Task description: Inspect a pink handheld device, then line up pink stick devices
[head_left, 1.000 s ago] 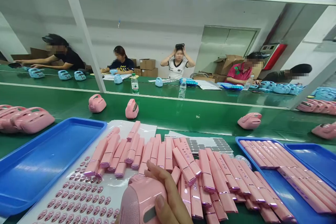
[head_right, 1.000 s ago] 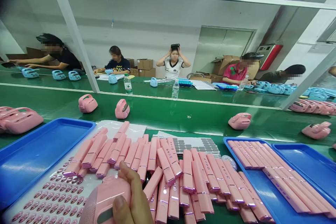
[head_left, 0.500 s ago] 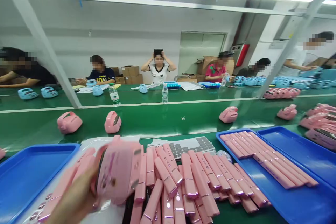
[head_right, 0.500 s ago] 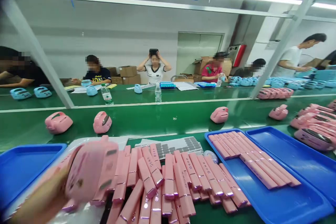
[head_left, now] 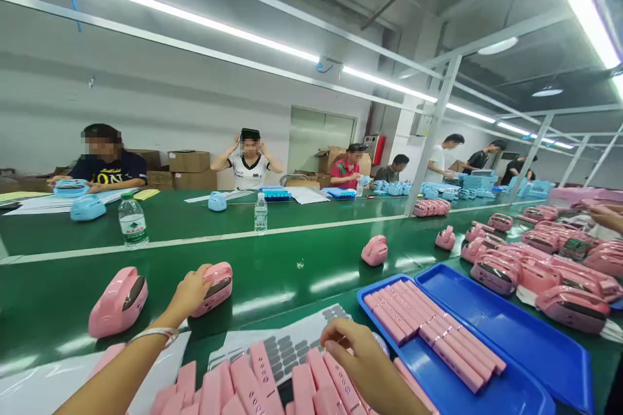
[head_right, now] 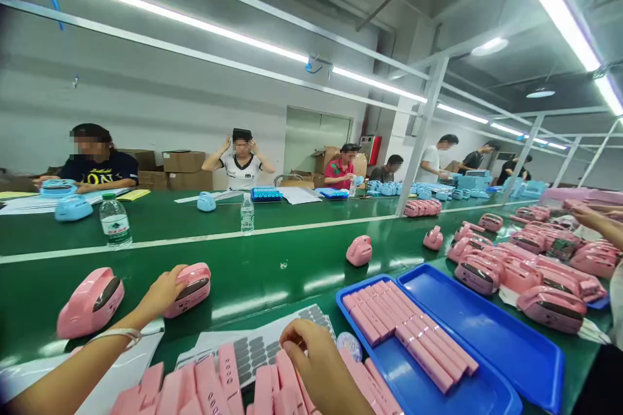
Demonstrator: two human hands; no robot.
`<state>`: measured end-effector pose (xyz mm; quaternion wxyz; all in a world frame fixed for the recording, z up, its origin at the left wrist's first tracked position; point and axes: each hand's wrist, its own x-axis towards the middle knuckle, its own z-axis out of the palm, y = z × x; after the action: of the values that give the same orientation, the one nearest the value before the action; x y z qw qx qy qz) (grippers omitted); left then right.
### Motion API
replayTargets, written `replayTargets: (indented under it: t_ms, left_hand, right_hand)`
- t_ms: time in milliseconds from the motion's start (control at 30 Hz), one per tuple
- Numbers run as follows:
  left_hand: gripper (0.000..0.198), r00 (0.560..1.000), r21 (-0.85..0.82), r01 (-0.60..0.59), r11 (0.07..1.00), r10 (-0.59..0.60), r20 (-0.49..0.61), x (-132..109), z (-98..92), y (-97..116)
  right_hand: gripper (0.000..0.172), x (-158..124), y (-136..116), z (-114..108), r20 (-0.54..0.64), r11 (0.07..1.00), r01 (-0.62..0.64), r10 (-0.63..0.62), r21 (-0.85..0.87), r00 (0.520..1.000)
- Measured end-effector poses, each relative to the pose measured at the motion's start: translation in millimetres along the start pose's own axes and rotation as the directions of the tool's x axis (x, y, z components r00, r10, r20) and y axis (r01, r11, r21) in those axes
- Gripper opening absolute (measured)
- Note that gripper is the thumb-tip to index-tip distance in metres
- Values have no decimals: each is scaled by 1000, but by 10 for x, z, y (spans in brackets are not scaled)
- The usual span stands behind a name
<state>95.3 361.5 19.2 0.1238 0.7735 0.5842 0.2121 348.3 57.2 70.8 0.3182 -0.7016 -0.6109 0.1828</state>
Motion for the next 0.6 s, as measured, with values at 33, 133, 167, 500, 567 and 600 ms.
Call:
replayTargets:
  t_ms: [33,133,167,500,567,600]
  left_hand:
    - [30,1000,30,-5,1000,4,12,24,50,-6]
    - [39,997,90,-49,995,42,72,32,78,-40]
    - [39,994,105,-75,992,66,90,21,51,-64]
    - [43,982,255,-100,962,137,-133,-73,-434,-447]
    - [53,964,253,103,962,-34,-265,-73,-499,-567]
    - [54,946,220,210,953,-141,-291,-72,-525,-644]
  right_hand:
    - [20,192,88,72,11,998,-38,39,-47,999]
    - [9,713,393,350,151,984,-71,96,-166,984]
    - [5,845,483,446,215,975,-77,122,-206,969]
    - [8,1133,858,815,385,905,9,172,-425,907]
    - [8,1131,891,816,373,914,39,125,-403,920]
    - [9,1132,902,818,365,918,45,111,-394,924]
